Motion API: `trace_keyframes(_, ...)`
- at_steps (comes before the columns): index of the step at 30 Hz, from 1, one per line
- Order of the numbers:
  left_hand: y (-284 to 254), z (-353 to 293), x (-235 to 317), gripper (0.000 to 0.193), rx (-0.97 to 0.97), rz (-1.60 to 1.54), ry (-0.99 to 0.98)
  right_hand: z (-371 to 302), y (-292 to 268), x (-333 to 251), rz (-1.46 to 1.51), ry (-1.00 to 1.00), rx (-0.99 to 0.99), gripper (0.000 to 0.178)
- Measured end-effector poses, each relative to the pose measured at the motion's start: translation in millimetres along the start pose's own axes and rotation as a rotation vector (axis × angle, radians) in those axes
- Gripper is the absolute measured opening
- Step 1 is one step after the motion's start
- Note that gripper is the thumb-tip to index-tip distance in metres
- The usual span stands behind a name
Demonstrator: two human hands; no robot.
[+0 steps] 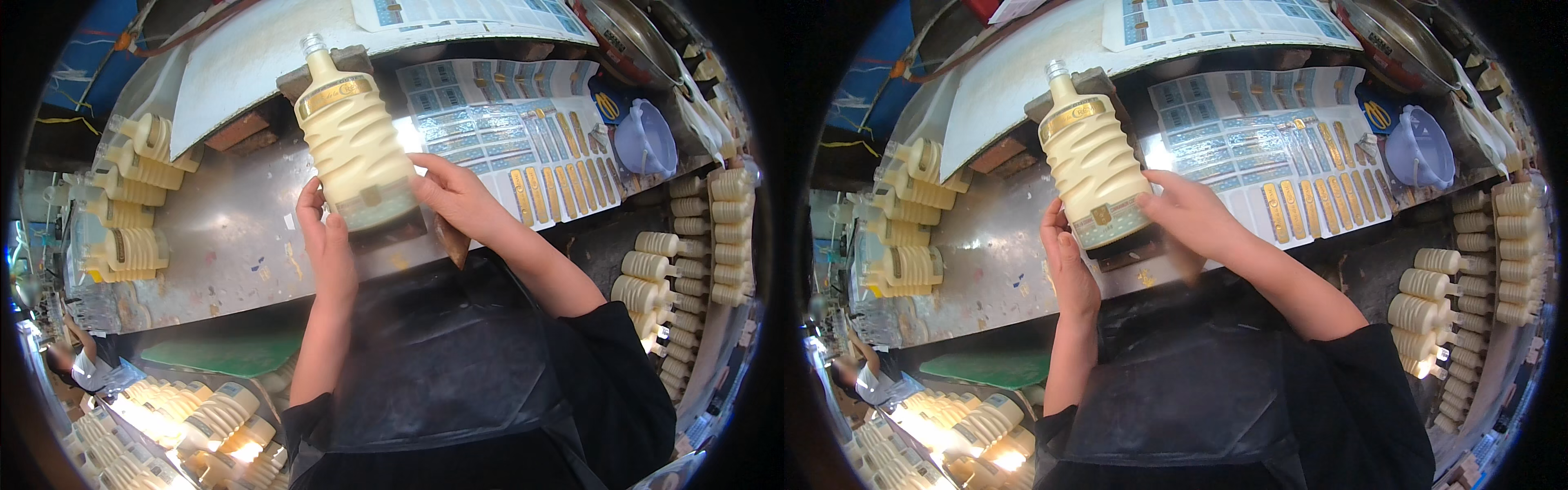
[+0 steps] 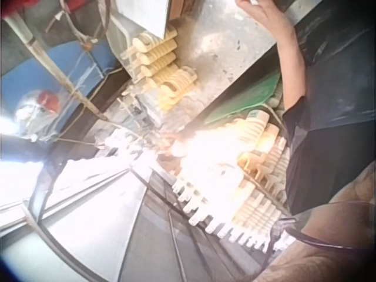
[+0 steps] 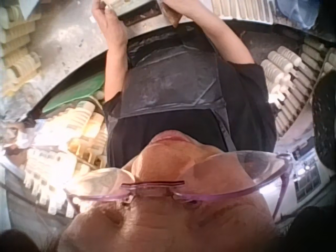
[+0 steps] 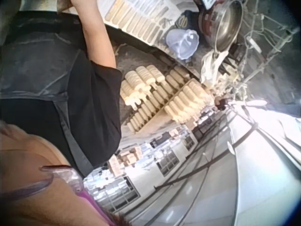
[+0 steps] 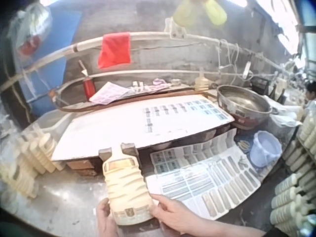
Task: The person applies adhesive labels to the neck and body of cream-colored plastic bottles. They peel labels from a sheet, position them on the bottle, and smooth them down, repeating the process for multiple bottles.
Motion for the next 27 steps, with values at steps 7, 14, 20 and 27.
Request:
trace_keyframes(7, 7, 8, -17, 0.052, 0.087, 0.098, 0.059, 3, 2, 5, -0.032, 0.059, 0.000, 0.066)
trace_keyframes(14, 13, 4, -4, 0.054, 0.047, -0.222, -0.080, 3, 2, 20, 0.020, -0.003, 0.037, 0.060)
trace_keyframes(20, 7, 4, -2, 0.057, 0.003, -0.126, -0.103, 5, -15, 0, 0.024, 0.043, 0.053, 0.037)
trace_keyframes(27, 11, -1, -1, 0.047, 0.043, -0.057, -0.030, -6, 5, -77, -0.413, -0.494, 0.035, 0.031)
Point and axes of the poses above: each hand's wrist, its own z-axis towards the middle knuckle, its own y-axis out of the palm, x = y × z, the point moved 3 cm from there along z, towards the middle knuckle, and after that the axes turned 10 degrees about -y, right-handed, at the moved point
